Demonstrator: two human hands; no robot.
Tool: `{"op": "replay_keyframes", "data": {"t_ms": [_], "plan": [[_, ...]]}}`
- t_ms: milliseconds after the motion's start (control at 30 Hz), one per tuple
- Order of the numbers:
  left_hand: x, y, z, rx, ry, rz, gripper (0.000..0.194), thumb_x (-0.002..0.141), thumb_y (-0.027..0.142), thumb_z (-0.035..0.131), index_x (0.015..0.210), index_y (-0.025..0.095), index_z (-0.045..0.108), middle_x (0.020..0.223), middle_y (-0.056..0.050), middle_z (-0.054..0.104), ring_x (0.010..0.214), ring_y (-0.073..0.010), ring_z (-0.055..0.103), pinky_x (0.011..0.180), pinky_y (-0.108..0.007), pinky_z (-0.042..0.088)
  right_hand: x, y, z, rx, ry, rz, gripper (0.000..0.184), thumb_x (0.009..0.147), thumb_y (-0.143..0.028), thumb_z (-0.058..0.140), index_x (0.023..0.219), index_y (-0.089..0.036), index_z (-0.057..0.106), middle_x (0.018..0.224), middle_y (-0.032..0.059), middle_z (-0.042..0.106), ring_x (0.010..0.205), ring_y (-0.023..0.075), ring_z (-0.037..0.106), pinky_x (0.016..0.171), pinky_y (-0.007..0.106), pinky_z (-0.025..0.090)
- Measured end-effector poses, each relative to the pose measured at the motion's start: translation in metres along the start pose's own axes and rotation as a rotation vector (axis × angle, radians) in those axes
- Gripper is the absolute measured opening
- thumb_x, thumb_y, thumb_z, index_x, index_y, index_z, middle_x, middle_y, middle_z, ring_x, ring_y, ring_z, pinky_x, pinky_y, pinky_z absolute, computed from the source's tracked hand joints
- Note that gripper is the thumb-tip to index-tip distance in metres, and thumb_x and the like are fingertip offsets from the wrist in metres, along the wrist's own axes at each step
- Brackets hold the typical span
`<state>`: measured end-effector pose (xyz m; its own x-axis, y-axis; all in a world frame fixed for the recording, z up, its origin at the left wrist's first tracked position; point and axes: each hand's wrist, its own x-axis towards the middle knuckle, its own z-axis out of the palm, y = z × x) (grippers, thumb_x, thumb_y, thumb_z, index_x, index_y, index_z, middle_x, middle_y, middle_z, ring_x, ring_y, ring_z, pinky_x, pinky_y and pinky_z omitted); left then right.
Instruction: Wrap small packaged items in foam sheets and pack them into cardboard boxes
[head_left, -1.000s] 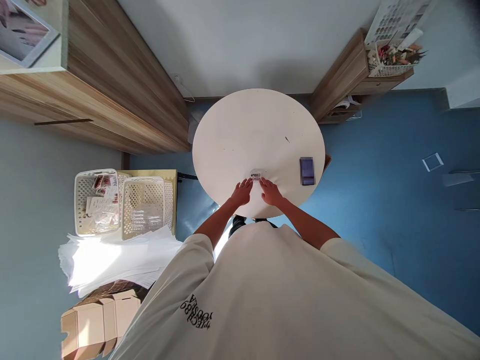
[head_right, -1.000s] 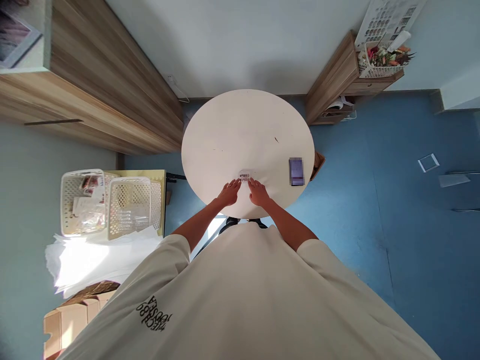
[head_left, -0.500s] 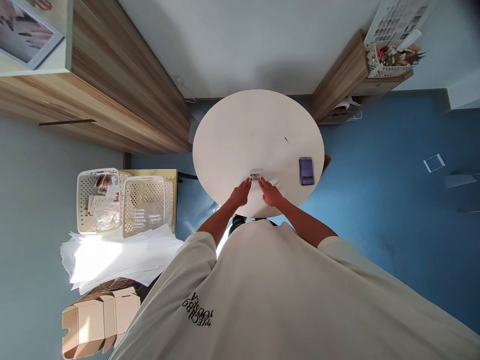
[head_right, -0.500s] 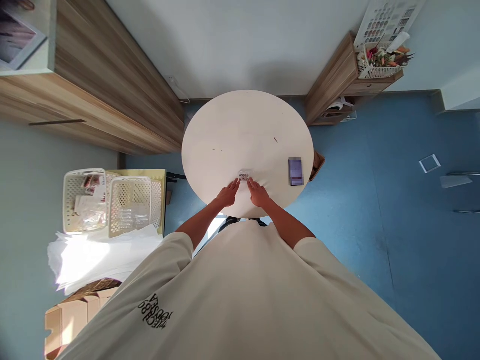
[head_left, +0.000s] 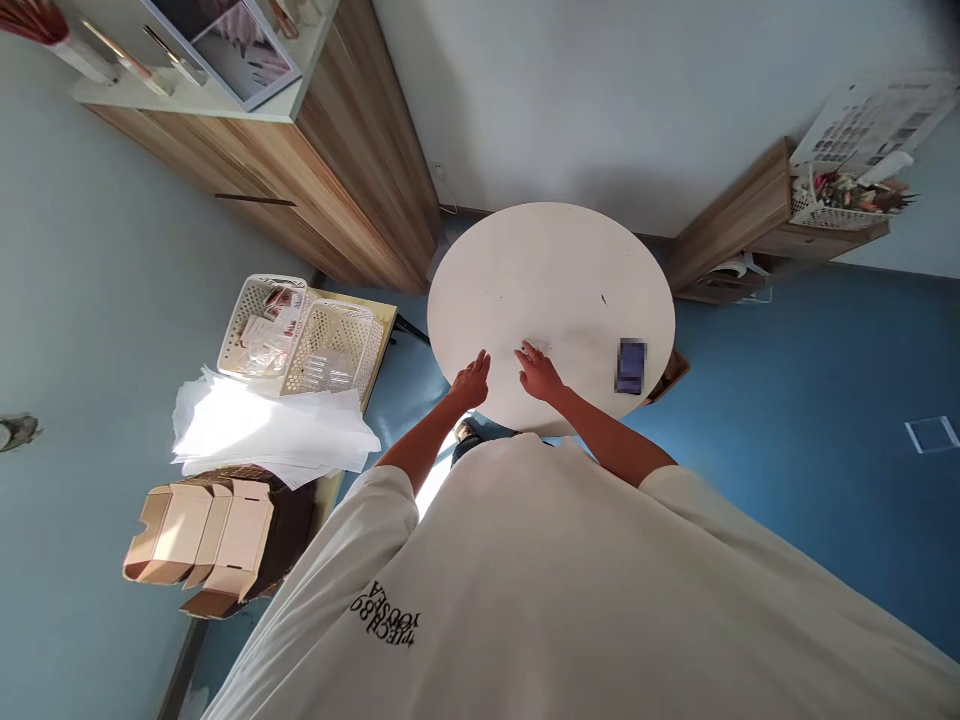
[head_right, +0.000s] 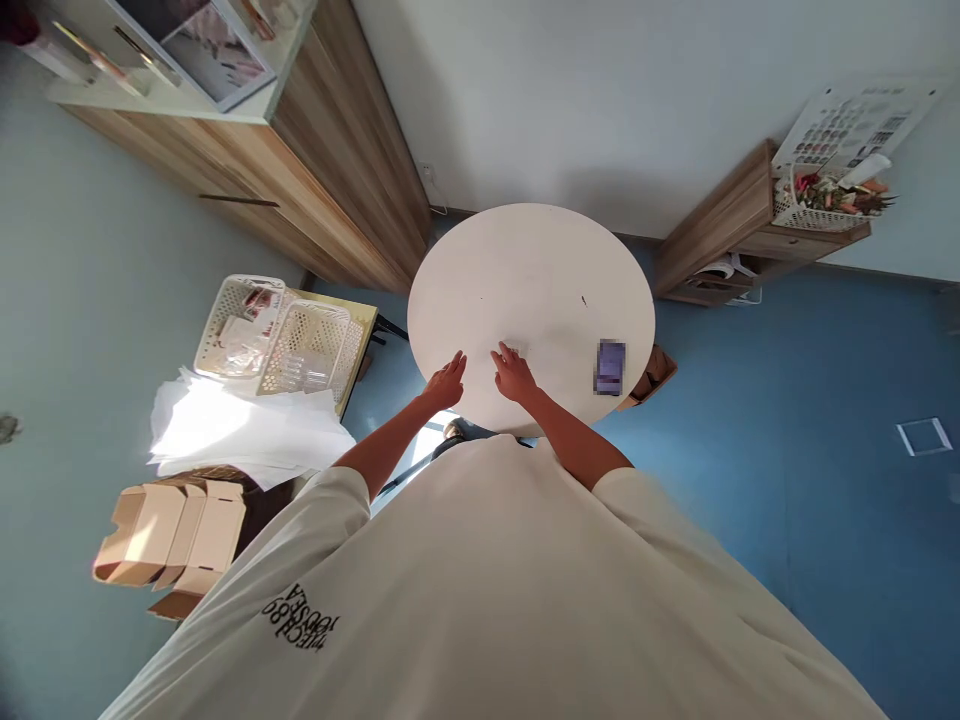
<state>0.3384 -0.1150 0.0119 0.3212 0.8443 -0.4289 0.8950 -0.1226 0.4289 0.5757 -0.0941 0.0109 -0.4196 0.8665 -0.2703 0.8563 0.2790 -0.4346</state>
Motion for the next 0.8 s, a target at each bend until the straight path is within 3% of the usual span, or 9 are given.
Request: {"op": "replay_keyframes", "data": {"t_ms": [167, 333, 433, 667, 800], "plan": [[-0.021, -0.02, -0.012, 0.114, 0.034, -0.043, 0.076, 0.098, 0.014, 0.043, 0.171, 0.02, 0.026, 0.181, -0.01, 0.02, 0.157, -0.0314, 0.041, 0.124, -0.047, 0.041, 0.002, -0.03, 0.009, -0.039, -0.011, -0.034, 0.06, 0.101, -0.017, 0.048, 0.161, -0.016, 0.048, 0.174, 0.0162, 0.034, 0.15, 0.0358, 0.046, 0.115, 0.051, 0.047], [-0.059, -0.054, -0.033, 0.11, 0.145, -0.049, 0.066, 0.098, 0.012, 0.045, 0.163, 0.022, 0.045, 0.168, -0.01, 0.047, 0.148, -0.0292, 0.052, 0.121, -0.044, 0.046, 0.003, -0.073, 0.034, 0.027, 0.002, -0.042, 0.053, 0.102, -0.018, 0.051, 0.155, -0.02, 0.055, 0.164, 0.0152, 0.049, 0.14, 0.0332, 0.056, 0.113, 0.049, 0.049], [-0.089, -0.082, -0.044, 0.101, 0.188, -0.054, 0.061, 0.097, 0.01, 0.045, 0.157, 0.022, 0.054, 0.157, -0.012, 0.059, 0.14, -0.0293, 0.059, 0.118, -0.044, 0.049, 0.003, -0.109, 0.058, 0.106, 0.022, -0.051, 0.049, 0.102, -0.02, 0.054, 0.15, -0.021, 0.06, 0.155, 0.0138, 0.057, 0.136, 0.0318, 0.059, 0.111, 0.046, 0.051], [-0.155, -0.145, -0.073, 0.113, 0.274, 0.048, 0.059, 0.094, 0.005, 0.045, 0.147, 0.022, 0.063, 0.15, -0.011, 0.064, 0.131, -0.0294, 0.065, 0.115, -0.047, 0.05, -0.003, -0.211, 0.119, 0.311, 0.123, -0.058, 0.033, 0.099, -0.021, 0.06, 0.131, -0.022, 0.07, 0.136, 0.0099, 0.068, 0.118, 0.0252, 0.069, 0.105, 0.04, 0.055], [-0.18, -0.182, -0.101, 0.065, 0.367, 0.068, 0.063, 0.088, -0.001, 0.044, 0.142, 0.021, 0.067, 0.144, -0.011, 0.068, 0.123, -0.0274, 0.069, 0.111, -0.044, 0.053, -0.002, -0.27, 0.142, 0.347, 0.153, -0.14, 0.026, 0.096, -0.021, 0.061, 0.118, -0.023, 0.075, 0.134, 0.0091, 0.069, 0.124, 0.026, 0.066, 0.108, 0.042, 0.053]]}}
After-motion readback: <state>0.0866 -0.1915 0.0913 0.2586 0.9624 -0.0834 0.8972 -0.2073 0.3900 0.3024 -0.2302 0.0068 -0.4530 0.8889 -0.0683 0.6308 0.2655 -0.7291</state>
